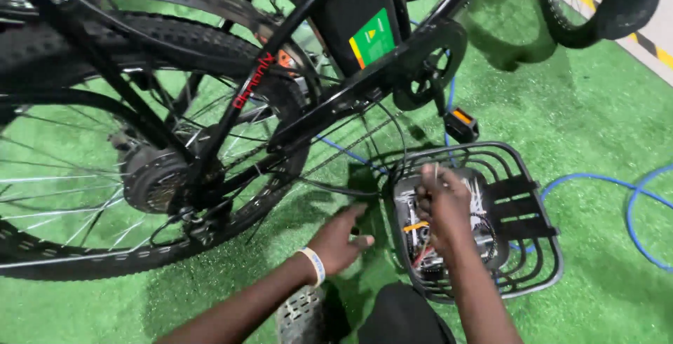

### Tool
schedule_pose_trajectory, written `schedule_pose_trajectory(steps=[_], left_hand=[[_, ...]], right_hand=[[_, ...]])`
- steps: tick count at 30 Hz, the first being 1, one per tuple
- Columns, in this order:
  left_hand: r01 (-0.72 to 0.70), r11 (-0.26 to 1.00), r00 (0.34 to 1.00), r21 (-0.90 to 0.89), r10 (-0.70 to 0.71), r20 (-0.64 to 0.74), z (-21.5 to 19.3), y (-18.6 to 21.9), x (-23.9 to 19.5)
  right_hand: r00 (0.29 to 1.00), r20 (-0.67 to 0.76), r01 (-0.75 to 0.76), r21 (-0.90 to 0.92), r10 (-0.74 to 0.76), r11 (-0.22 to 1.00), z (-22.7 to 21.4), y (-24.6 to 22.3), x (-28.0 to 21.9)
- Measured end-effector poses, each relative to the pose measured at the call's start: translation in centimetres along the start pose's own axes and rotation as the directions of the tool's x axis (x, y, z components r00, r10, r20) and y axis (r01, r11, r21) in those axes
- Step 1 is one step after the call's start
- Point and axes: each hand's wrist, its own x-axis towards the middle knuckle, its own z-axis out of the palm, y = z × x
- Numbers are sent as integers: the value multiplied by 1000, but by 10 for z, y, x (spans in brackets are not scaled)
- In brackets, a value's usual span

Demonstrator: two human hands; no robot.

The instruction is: The person connects electrical wires on the handlebar area of an electric bicycle. They then move to the rear wheel and use zip ties to secure a cable along the frame, using pliers to trim the excess length of the ties.

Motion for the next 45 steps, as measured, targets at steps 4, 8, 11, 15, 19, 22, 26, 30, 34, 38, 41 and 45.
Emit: schedule_pose_trajectory(steps=[4,8,11,15,19,22,26,30,34,38,41,45], left_hand=[[-6,996,966,92,29,-257,-71,-7,6],[211,932,948,296,-121,-295,-114,-4,23],[184,847,925,498,23,-380,-111,-24,32],[-31,845,777,534,356,-519,-93,-42,32],[-77,798,601,598,516,-610,-96,-30,12],[-1,743,542,670,563,-624,-90,-29,-6],[164,783,631,600,384,-674,-87,-21,-4],[185,765,569,616,428,-702,-87,-21,3],[236,827,592,510,294,-750,-83,-14,0],[91,744,526,662,529,-666,-110,-13,-3],[19,751,628,659,504,-593,-107,-26,-11],[62,622,659,781,562,-500,-98,-47,4]], right_hand=[[945,212,-263,27,251,965,52,61,47],[890,169,-410,-114,424,905,109,42,43],[901,-4,-428,-166,434,888,131,22,29],[856,-16,-515,-112,517,850,125,54,32],[963,1,-269,-95,270,958,120,64,46],[985,-17,-172,-100,171,980,125,35,37],[894,394,-13,-456,215,890,124,37,44],[796,536,162,-637,282,754,121,9,37],[651,741,580,-625,164,523,128,-19,6],[669,739,651,-637,86,413,150,-16,17],[816,562,287,-596,135,750,145,5,42],[977,199,-14,-305,79,952,123,23,94]])
